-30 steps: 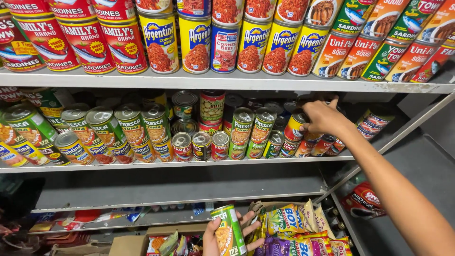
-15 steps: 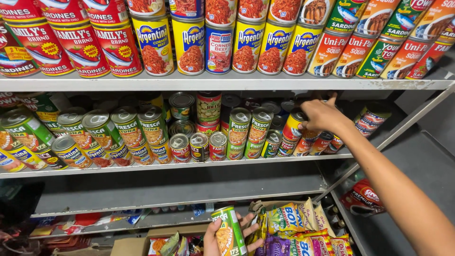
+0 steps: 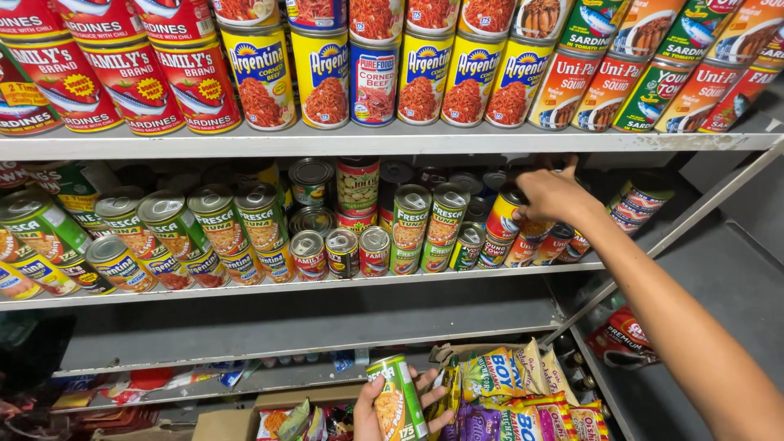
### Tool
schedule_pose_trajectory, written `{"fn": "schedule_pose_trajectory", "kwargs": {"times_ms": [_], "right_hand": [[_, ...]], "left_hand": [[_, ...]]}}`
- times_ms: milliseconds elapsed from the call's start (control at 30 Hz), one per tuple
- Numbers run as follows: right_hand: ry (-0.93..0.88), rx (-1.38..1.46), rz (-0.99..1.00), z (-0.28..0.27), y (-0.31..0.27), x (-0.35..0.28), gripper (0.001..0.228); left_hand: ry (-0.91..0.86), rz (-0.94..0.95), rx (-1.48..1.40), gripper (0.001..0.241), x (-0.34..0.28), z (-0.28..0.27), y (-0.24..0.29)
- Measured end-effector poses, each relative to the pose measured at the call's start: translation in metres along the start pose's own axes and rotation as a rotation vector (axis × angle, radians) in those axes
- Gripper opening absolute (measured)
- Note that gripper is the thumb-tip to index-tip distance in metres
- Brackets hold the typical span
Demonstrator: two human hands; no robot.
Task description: Stocking and organizing various canned goods and snack items on grocery store shelves.
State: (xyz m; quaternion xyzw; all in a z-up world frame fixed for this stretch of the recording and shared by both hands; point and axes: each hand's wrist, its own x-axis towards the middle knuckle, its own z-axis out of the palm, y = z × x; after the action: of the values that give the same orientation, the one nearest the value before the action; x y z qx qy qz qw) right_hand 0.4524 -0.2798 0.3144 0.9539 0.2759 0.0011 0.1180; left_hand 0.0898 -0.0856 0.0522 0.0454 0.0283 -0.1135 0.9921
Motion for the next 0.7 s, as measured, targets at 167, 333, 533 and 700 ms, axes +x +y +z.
{"fn": "schedule_pose_trajectory", "kwargs": {"times_ms": [167,333,533,700], "right_hand": [[-0.016,-0.015,0.004,-0.01,-0.008,-0.005,0.054],[-0.008,0.015,0.023,-0.016,-0.014,-0.019,0.065],[0.457,0.267,-0.344,-0.031,-0.069,-0.107,0.067],[-0.041,0.646,-0.611,-0.017,-0.112,-0.173,0.07]], "left_hand": [[-0.022,-0.002,0.009,0.056,0.003,0.001,0.003],[0.027,0.009,0.037,0.056,0.008,0.019,0.0],[-0.117,0.002,0.178,0.049,0.028,0.019,-0.005],[0.002,-0.151,0.259,0.055,0.033,0.059,-0.01]]}}
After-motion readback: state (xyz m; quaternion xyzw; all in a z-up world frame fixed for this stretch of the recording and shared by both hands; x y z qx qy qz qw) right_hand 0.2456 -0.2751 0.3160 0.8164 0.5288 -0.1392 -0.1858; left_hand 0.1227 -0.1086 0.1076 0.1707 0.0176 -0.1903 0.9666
